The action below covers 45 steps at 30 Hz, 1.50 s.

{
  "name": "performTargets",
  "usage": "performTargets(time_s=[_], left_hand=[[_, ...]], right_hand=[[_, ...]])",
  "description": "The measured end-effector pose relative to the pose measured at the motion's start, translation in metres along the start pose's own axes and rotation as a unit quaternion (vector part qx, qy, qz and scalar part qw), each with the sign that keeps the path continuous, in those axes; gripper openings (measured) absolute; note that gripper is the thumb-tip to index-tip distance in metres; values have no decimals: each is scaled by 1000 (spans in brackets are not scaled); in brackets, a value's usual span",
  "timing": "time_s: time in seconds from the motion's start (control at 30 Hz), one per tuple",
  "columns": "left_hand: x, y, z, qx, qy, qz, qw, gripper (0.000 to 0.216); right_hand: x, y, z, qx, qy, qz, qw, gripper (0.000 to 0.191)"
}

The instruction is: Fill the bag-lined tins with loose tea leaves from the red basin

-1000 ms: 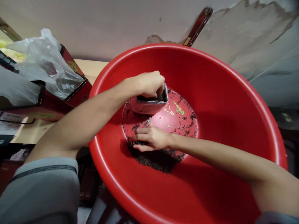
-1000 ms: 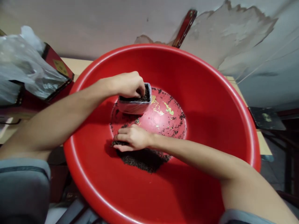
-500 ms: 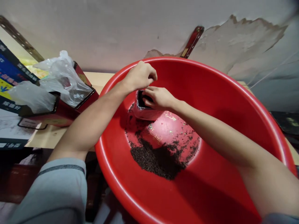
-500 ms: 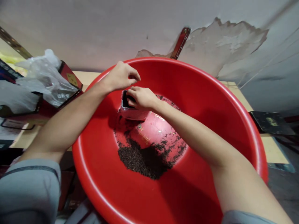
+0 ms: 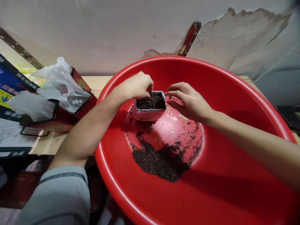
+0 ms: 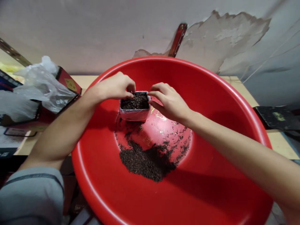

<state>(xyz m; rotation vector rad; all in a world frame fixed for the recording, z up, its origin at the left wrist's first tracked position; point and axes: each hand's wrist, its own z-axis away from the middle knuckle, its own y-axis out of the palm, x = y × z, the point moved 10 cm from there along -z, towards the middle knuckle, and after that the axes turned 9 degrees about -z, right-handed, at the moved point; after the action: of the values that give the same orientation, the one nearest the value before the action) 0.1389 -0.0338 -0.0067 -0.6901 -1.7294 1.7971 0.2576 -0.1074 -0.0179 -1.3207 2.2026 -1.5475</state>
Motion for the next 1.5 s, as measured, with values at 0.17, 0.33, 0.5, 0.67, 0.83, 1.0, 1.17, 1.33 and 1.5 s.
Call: performTargets(time_s=[0.17, 0.33, 0.5, 0.67, 0.83, 1.0, 1.17, 1.33, 1.5], left_hand=[[-20, 16, -1, 66, 15, 33, 997, 26], [-26, 13, -6, 40, 19, 30, 999, 31], [-36, 11, -7, 32, 47, 42, 997, 29], [-38, 13, -6, 41, 58, 22, 997, 30], [-38, 7, -8, -1, 72, 27, 997, 31], [-39, 14, -8, 30, 86, 17, 996, 31], [-42, 14, -7, 21, 99, 11, 995, 26], [-44, 12, -9, -22, 119, 29, 992, 23], [-52, 19, -10, -6, 141, 37, 989, 21]], right_hand=[[-27, -1, 56, 38, 127, 39, 990, 40], [-45, 70, 107, 300, 195, 36, 933, 46], [1, 117, 133, 410, 167, -75, 893, 54], [51, 151, 158, 466, 154, -150, 858, 93], [81, 170, 178, 502, 113, -215, 830, 109], [102, 174, 183, 495, 17, -226, 839, 82], [106, 174, 187, 503, -22, -202, 840, 56], [110, 175, 192, 519, -55, -200, 829, 69], [109, 184, 200, 535, -41, -222, 814, 53]])
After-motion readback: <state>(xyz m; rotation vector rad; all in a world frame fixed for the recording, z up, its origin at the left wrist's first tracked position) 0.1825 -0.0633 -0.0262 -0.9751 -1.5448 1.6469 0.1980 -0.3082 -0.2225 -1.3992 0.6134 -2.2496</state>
